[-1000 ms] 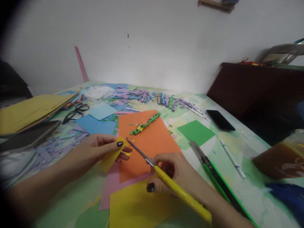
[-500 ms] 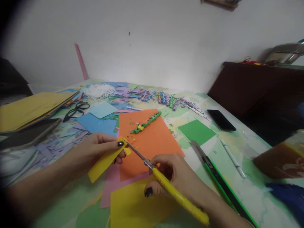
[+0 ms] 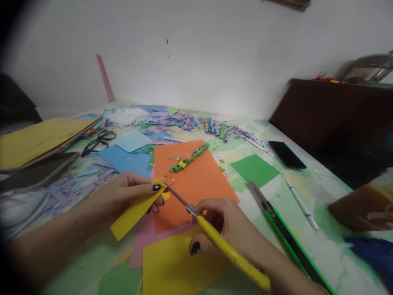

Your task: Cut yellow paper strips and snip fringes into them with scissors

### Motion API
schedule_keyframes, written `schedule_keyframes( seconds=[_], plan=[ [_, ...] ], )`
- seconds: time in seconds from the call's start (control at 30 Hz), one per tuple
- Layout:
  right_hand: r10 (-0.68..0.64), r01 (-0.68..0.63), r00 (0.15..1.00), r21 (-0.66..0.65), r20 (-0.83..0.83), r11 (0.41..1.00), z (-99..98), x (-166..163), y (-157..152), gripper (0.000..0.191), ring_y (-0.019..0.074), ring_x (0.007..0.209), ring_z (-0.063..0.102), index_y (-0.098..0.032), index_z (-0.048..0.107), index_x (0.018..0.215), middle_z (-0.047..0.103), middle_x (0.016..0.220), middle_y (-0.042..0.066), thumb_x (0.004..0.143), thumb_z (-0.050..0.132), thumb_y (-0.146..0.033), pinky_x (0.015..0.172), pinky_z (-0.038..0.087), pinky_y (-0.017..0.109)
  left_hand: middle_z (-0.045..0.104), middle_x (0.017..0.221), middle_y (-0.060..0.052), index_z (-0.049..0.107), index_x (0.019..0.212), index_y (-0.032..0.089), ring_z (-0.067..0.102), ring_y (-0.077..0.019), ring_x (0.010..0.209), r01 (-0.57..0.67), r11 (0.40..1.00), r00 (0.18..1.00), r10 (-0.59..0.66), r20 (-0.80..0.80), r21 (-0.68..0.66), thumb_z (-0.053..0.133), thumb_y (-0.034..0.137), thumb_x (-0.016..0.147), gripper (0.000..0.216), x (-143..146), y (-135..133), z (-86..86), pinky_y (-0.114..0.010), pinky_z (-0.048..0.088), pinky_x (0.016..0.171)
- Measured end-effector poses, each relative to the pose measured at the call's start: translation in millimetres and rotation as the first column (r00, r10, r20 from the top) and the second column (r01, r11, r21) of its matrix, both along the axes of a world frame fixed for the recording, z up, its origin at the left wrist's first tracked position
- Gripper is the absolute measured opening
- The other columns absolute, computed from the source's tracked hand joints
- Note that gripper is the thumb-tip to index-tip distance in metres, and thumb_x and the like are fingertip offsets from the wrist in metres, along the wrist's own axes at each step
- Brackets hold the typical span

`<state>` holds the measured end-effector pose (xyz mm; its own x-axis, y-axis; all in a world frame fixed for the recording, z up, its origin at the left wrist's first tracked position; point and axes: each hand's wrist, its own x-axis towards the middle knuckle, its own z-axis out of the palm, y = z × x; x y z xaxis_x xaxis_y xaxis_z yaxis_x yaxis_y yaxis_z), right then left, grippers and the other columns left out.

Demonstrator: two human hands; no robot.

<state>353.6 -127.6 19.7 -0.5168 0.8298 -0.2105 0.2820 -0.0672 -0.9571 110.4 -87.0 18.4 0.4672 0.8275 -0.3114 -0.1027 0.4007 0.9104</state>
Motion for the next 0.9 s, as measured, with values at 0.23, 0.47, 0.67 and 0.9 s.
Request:
schedule_keyframes(
  seconds=[0.23, 0.47, 0.67, 0.9],
  plan=[
    [-0.016, 0.016, 1.0, -0.045, -0.001, 0.999, -1.7, -0.7, -0.4, 0.05, 0.0074, 0.043, 0.04, -0.016, 0.06, 0.082, 0.048, 0.049, -0.007, 0.059, 0.079, -0.056, 0.042, 0.032, 0.019, 0.072, 0.066, -0.007, 0.075, 0.07, 0.014, 0.065, -0.0139, 0.06, -0.003, 1.0, 1.0, 0.003, -0.006, 0.002, 0.067, 0.025, 0.078, 0.016, 0.8, 0.7, 0.3, -0.023, 0.052, 0.061],
    [0.017, -0.018, 0.999, -0.039, -0.034, 0.999, -12.9, 2.1, 2.2, 0.043, 0.0121, 0.047, 0.053, -0.018, 0.057, 0.082, 0.054, 0.051, -0.005, 0.062, 0.079, -0.05, 0.046, 0.042, 0.021, 0.073, 0.065, -0.007, 0.075, 0.071, 0.013, 0.066, -0.013, 0.059, -0.005, 1.0, 1.0, 0.005, 0.022, -0.015, 0.068, 0.024, 0.078, 0.015, 0.7, 0.5, 0.4, -0.02, 0.051, 0.059],
    [0.013, -0.012, 1.0, 0.012, -0.01, 1.0, -12.5, 2.4, 2.9, 0.037, 0.013, 0.051, 0.057, -0.018, 0.059, 0.081, 0.062, 0.059, -0.002, 0.063, 0.081, -0.041, 0.045, 0.041, 0.019, 0.073, 0.065, -0.007, 0.075, 0.071, 0.013, 0.066, -0.0126, 0.059, 0.006, 1.0, 0.999, -0.005, 0.049, -0.023, 0.068, 0.023, 0.078, 0.014, -0.1, 1.6, -0.6, -0.02, 0.051, 0.059],
    [0.006, -0.006, 1.0, -0.001, 0.001, 1.0, -10.9, 0.8, 1.0, 0.03, 0.0108, 0.05, 0.055, -0.016, 0.057, 0.077, 0.064, 0.06, -0.001, 0.066, 0.078, -0.034, 0.043, 0.037, 0.017, 0.073, 0.066, -0.007, 0.075, 0.072, 0.012, 0.066, -0.0125, 0.059, 0.012, 1.0, 0.999, -0.011, 0.048, -0.019, 0.068, 0.024, 0.078, 0.015, -0.3, 2.2, -1.7, -0.02, 0.051, 0.059]
  ],
)
